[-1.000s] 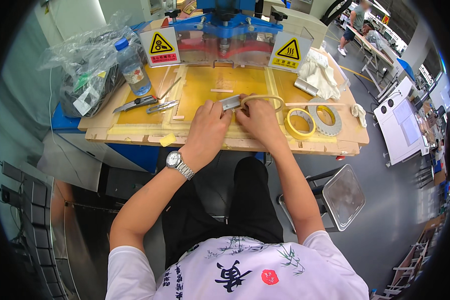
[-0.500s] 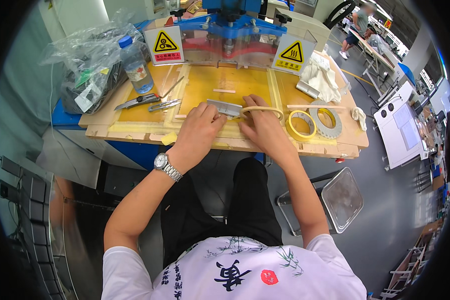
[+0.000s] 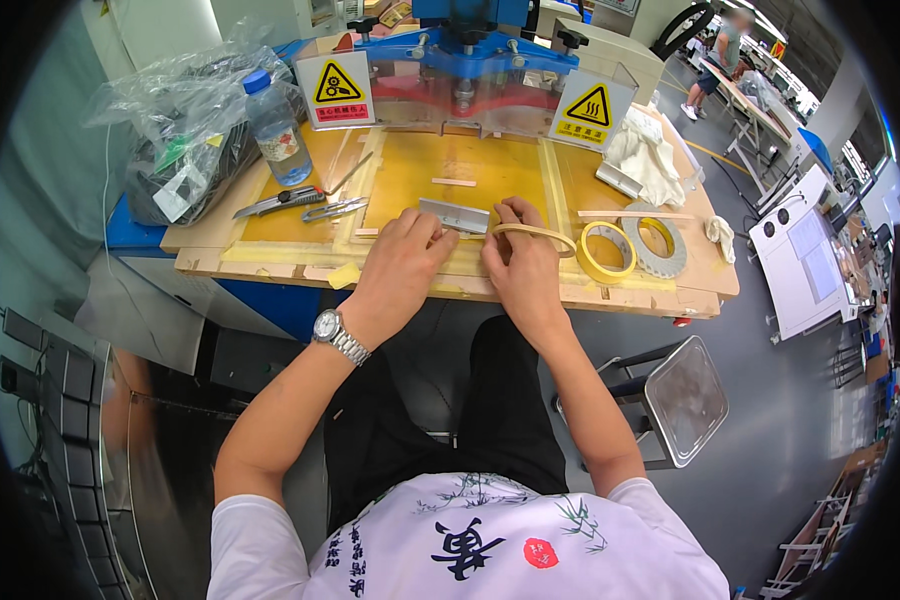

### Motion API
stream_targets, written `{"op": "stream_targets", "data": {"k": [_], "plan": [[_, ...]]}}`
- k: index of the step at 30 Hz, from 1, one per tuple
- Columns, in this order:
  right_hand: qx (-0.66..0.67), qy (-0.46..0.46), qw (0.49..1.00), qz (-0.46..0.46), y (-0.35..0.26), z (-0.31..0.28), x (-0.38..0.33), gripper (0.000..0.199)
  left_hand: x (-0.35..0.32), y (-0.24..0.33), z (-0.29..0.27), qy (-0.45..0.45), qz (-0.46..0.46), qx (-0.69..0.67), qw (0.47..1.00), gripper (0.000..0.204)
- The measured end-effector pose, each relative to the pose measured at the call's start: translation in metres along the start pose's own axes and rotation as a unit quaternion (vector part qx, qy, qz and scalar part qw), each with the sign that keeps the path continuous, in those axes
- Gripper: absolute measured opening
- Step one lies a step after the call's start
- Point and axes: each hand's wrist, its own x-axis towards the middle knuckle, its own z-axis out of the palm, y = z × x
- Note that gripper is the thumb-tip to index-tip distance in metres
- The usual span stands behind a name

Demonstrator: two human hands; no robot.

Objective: The recorder peels double-sided adhesive tape and applies it to a small metal component, then attaches it to a leather strip.

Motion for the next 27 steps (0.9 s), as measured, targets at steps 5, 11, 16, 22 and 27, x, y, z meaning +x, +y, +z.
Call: {"op": "stream_targets", "data": {"k": [5, 11, 16, 22, 27], "plan": [[-0.03, 0.012, 0.999, -0.033, 0.003, 0.003, 0.001, 0.038, -0.003, -0.001, 0.001, 0.005, -0.011, -0.006, 1.0, 0.038], [-0.041, 0.018, 0.998, -0.034, -0.001, 0.005, 0.002, 0.033, -0.001, 0.001, 0.002, 0.009, -0.017, -0.013, 1.0, 0.037], [-0.027, 0.025, 0.999, -0.036, -0.002, 0.002, 0.001, 0.032, 0.001, -0.015, -0.019, 0.12, -0.027, -0.018, 0.992, 0.027], [-0.032, 0.014, 0.998, -0.053, -0.001, -0.001, 0.001, 0.033, -0.025, -0.111, -0.054, -0.016, -0.147, 0.113, 0.983, 0.018], [-0.049, 0.005, 0.996, -0.071, -0.001, 0.001, 0.003, 0.035, -0.031, -0.132, -0.046, -0.081, -0.111, 0.136, 0.981, 0.014]]}}
